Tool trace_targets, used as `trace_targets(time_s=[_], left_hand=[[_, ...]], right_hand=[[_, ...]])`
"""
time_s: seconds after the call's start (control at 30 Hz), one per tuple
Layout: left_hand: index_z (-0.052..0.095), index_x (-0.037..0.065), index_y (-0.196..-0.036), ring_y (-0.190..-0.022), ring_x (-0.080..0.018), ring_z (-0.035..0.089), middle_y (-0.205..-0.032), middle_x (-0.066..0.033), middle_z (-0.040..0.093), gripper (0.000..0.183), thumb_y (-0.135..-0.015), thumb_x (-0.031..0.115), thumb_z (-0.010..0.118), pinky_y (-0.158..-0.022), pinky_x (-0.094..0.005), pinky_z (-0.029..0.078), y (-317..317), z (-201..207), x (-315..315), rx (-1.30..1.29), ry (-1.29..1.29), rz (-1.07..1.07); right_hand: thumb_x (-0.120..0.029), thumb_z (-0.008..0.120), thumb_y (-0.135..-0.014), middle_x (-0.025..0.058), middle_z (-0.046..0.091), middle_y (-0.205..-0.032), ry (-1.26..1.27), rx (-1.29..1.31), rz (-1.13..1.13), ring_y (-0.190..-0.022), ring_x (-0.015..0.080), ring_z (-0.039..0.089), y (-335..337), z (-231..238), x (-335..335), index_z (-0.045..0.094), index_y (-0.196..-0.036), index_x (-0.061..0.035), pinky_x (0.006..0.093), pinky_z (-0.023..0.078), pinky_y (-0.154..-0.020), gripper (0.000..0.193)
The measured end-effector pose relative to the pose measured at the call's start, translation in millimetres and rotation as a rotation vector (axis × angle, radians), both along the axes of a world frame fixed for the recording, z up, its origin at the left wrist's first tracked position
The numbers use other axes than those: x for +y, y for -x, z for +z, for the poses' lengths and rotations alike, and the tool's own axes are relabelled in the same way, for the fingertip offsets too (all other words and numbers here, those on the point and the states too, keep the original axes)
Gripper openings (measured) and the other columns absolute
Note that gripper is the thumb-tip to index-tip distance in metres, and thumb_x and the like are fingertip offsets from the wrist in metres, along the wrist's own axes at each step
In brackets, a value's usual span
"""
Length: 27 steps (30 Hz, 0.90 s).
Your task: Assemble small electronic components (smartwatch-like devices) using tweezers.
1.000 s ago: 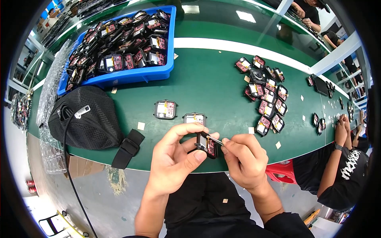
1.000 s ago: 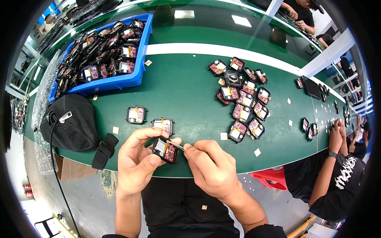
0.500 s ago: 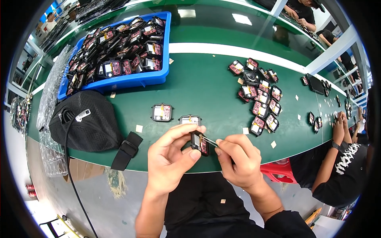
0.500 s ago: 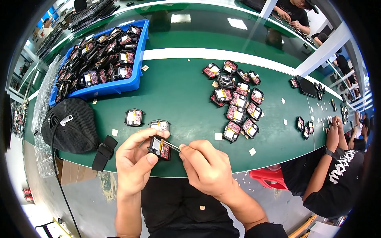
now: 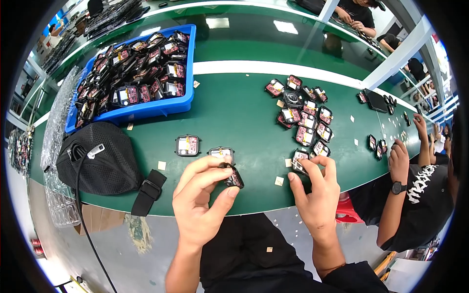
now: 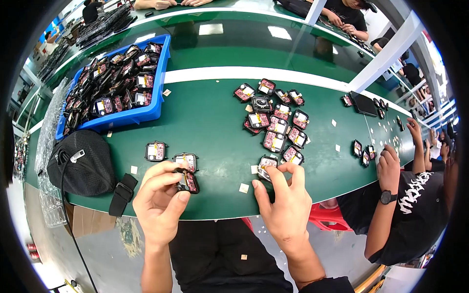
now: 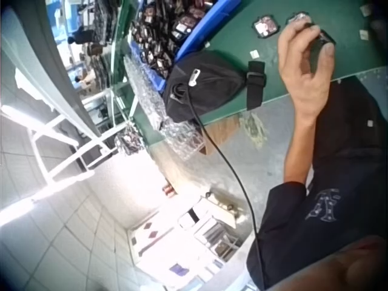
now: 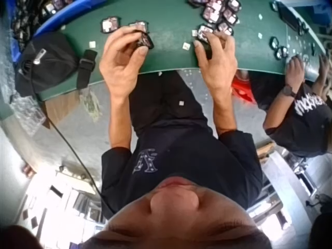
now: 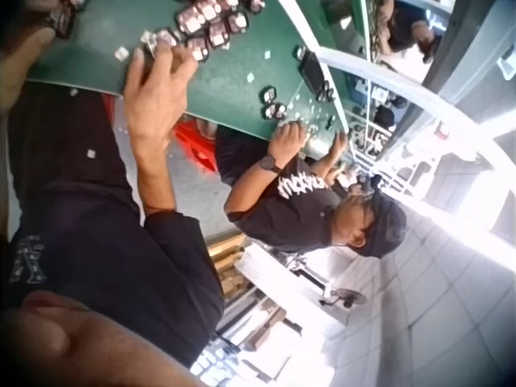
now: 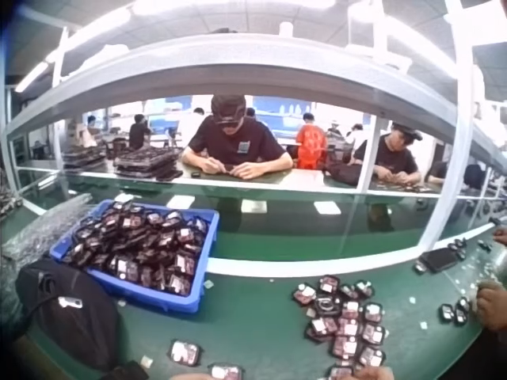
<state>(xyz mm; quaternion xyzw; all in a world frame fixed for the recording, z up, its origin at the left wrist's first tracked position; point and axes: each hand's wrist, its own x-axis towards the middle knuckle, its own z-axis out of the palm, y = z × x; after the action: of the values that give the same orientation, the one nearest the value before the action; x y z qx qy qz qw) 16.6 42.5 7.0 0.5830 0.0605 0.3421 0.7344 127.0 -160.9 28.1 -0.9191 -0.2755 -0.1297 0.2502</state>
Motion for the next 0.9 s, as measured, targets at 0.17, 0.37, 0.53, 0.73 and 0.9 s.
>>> trace_targets(time_s=[0.17,0.37,0.53,0.73,0.9], left_hand=[[0.074,0.0,-0.111,-0.131,-0.0349,0.065,-0.126,-0.0171,0.072,0.028,-0.084,-0.002,0.082,-0.113,-0.0463,0.048,-12,12,20,0.314,-0.791,0.4],[0.073,0.001,-0.111,-0.137,-0.0415,0.06,-0.127,-0.0172,0.071,0.027,-0.085,0.0,0.081,-0.113,-0.0501,0.046,-16,7,22,0.462,-0.884,0.564],[0.073,0.001,-0.109,-0.103,-0.0285,0.071,-0.116,-0.0161,0.07,0.028,-0.082,-0.003,0.083,-0.087,-0.0396,0.059,1,16,4,0.184,-0.918,0.562],[0.066,-0.004,-0.13,-0.073,-0.0115,0.065,-0.102,-0.0087,0.072,0.046,-0.113,0.038,0.055,-0.059,-0.0251,0.052,34,20,-15,0.423,0.39,-0.469],[0.06,-0.016,-0.134,-0.079,-0.0237,0.073,-0.106,-0.0211,0.072,0.069,-0.11,0.048,0.056,-0.065,-0.034,0.061,44,16,-7,0.479,0.505,-0.775]], right_hand=[[-0.017,0.087,-0.084,0.0118,0.061,-0.119,-0.01,0.022,0.044,-0.065,0.0233,0.062,11,0,-1,0.072,-0.116,-0.0065,0.0387,0.053,-0.06,0.037],[-0.01,0.087,-0.08,0.0094,0.066,-0.119,-0.098,0.061,0.152,-0.071,0.0246,0.069,11,-5,-1,0.07,-0.112,-0.0074,0.038,0.055,-0.059,0.036],[-0.004,0.089,-0.076,0.0147,0.073,-0.121,-0.291,0.031,0.472,-0.076,0.0261,0.075,9,-8,5,0.068,-0.108,-0.0046,0.033,0.059,-0.057,0.039],[-0.005,0.079,-0.086,0.017,0.077,-0.123,-0.362,0.109,0.846,-0.064,0.0195,0.073,13,-2,-4,0.072,-0.105,-0.0014,0.0285,0.057,-0.052,0.021],[-0.007,0.078,-0.085,0.0118,0.077,-0.128,-0.341,0.056,1.022,-0.065,0.0127,0.069,16,12,1,0.075,-0.109,-0.0049,0.024,0.051,-0.051,0.025]])
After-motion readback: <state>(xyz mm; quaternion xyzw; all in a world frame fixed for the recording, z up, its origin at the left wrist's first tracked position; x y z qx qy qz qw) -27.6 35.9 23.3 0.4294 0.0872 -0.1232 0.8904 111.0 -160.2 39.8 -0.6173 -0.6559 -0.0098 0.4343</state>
